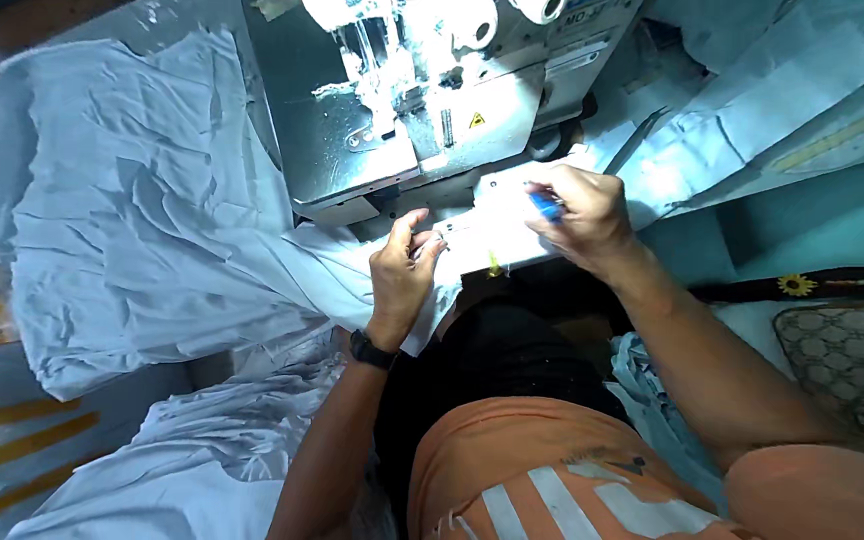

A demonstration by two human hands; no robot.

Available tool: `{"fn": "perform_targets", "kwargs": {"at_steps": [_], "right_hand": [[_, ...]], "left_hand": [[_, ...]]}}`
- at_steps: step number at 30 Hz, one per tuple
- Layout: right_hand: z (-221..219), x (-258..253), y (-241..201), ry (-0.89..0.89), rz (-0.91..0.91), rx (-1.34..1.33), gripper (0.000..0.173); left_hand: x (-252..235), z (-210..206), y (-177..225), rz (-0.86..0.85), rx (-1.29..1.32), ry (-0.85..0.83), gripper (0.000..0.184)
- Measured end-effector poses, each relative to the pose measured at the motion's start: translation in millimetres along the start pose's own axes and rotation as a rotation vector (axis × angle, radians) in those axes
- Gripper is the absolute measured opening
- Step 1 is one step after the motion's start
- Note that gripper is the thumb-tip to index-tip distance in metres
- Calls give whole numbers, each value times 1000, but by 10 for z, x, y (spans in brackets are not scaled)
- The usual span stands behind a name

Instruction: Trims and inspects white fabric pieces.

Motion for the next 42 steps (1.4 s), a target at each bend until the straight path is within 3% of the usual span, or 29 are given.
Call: {"fn": "perform_targets", "kwargs": {"at_steps": [2,4,6,37,42], "right_hand": [[-128,10,-223,142,-153,-478,8],[-330,-7,-379,229,-255,-911,16],[-497,13,-450,223,-292,-1056,14],[-580,68,-522,270,-423,-971,13],[-577,114,-512,208,-400,-983,12]], "left_hand": [[23,-40,-9,24,-12,24,45],[30,-50,1,34,-44,40,41],[27,-59,1,28,-70,57,38],[23,-100,-2,-2,-158,118,26],[26,-105,-2,-1,-149,120,25]]}}
Point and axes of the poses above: each hand's wrist, its own x-axis away from the middle knuckle, its own z-axis out of the back of the hand, y = z × x, the point moved 1 cm from there along -x, towards the middle knuckle, and after that the axes turned 8 degrees about -y, right-handed, at the moved point
